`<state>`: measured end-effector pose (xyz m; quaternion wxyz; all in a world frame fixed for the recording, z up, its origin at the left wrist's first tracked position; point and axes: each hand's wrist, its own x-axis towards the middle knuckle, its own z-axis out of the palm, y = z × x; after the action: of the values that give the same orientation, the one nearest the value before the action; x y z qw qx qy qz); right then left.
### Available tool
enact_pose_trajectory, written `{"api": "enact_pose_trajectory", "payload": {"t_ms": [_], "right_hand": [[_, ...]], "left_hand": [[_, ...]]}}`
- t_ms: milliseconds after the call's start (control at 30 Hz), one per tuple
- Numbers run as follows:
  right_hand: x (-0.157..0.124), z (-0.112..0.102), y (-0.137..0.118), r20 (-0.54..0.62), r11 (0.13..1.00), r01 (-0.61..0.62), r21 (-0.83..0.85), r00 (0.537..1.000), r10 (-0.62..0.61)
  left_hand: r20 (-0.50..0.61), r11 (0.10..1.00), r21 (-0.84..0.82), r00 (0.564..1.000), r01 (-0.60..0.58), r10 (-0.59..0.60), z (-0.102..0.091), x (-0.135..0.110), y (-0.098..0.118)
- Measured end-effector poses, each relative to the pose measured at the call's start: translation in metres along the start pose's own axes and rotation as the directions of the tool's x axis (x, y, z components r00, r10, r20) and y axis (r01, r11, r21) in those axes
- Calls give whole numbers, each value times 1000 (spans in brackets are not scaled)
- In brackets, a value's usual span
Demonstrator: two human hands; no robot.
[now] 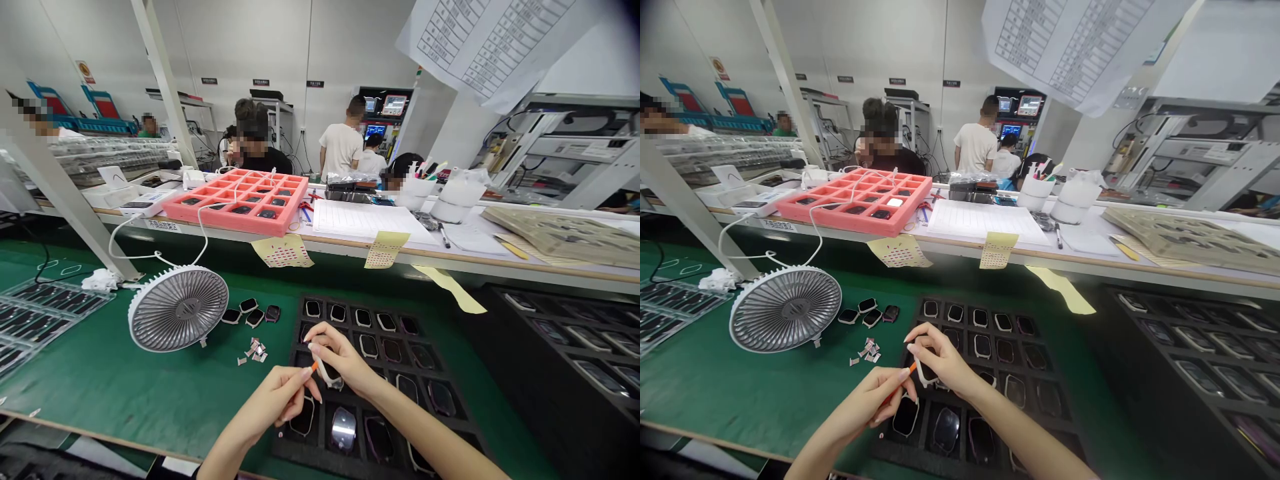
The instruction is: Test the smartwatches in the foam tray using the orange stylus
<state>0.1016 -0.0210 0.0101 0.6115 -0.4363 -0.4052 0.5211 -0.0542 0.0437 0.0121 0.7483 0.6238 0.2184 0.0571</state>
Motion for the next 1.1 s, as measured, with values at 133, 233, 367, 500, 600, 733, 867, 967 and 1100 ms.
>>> {"api": "enact_pose_trajectory", "payload": {"t_ms": [133,233,367,500,600,733,867,967,1100], "right_hand": [[-1,4,1,5,992,-37,121,999,36],[-2,11,5,20,942,-103,319,995,102],[-4,18,7,21,885,-135,445,990,141],[-5,19,8,2,870,-129,477,989,146],[-4,18,8,-24,873,-122,472,988,152],[-2,19,8,-116,933,-62,353,987,110],[-3,19,10,-238,998,16,63,971,-1],[-4,17,14,-259,986,95,-136,957,-128],[-4,17,19,-225,938,167,-305,944,-241]], "left_hand": [[30,999,-54,1000,5,-4,1,-1,2],[23,992,-121,999,-34,37,7,2,1],[-1,979,-189,997,-78,80,16,5,-3],[-16,965,-241,995,-102,101,21,7,-6],[-29,958,-274,997,-79,74,22,9,-8],[-129,967,-246,991,-68,37,19,12,-6],[-297,985,-67,945,-161,134,14,16,-5],[-353,967,111,901,-229,254,13,18,-6],[-318,984,69,931,-167,180,16,18,-8]]}}
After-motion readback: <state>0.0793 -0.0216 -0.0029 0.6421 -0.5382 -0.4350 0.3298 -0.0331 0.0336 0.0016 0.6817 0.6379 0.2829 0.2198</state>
